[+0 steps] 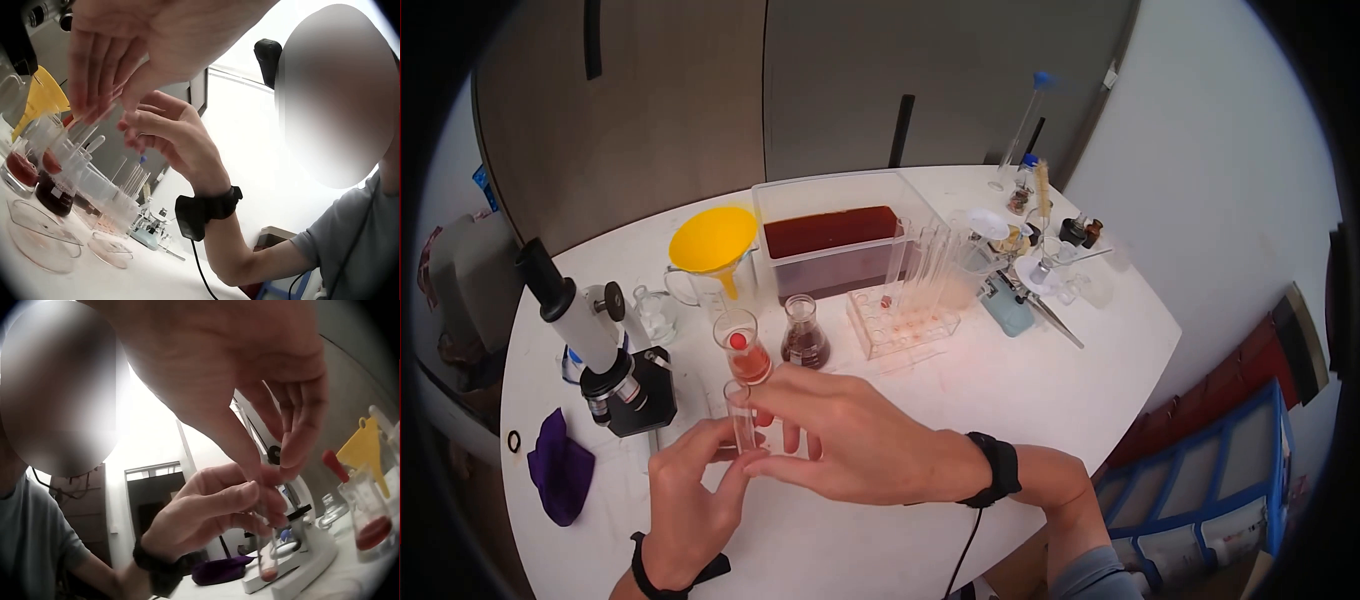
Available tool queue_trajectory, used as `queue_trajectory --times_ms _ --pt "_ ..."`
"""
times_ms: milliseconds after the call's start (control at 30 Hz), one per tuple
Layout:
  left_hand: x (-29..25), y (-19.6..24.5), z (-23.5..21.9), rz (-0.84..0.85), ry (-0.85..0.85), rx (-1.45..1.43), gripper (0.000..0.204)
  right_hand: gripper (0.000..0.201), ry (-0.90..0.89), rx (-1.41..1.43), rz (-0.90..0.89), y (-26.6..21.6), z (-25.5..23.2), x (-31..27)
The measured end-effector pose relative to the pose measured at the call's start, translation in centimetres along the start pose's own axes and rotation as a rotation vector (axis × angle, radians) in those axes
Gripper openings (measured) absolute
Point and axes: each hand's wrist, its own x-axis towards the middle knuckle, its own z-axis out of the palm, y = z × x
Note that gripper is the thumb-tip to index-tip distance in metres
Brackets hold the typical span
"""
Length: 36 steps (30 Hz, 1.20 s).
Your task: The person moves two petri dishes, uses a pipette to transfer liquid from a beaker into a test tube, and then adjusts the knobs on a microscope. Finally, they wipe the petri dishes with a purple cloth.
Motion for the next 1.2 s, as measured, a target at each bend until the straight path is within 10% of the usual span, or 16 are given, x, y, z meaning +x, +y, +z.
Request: queue_trajectory --times_ms 267,400,467,567,933,1200 --pt "-1.7 2.9 2.8 0.125 -0.043 0.175 0.03 0.016 0.244 0.09 -0.012 0.0 -3.1 -3.6" --pt "-3.2 3.2 3.4 -0.086 -0.308 0.042 0.017 0.013 0.566 -0.344 0.073 2.3 -10.6 -4.4" --pt "-3.3 2.6 4.0 -0.172 -0.782 0.007 0.016 0.014 0.668 -0.358 0.192 5.1 -13.4 -4.9" --pt "-4.6 0.0 5.2 -0.139 -1.025 0.039 0.026 0.016 0.681 -0.261 0.293 7.9 -15.2 -5.6" --pt "-4.9 0.2 5.1 -0.157 -0.94 -0.053 0.026 0.014 0.407 -0.296 0.529 11.5 -16.0 -5.0" --pt "-5.1 -0.7 5.2 -0.078 -0.95 -0.022 0.027 0.014 0.62 -0.325 0.398 6.3 -15.2 -3.7"
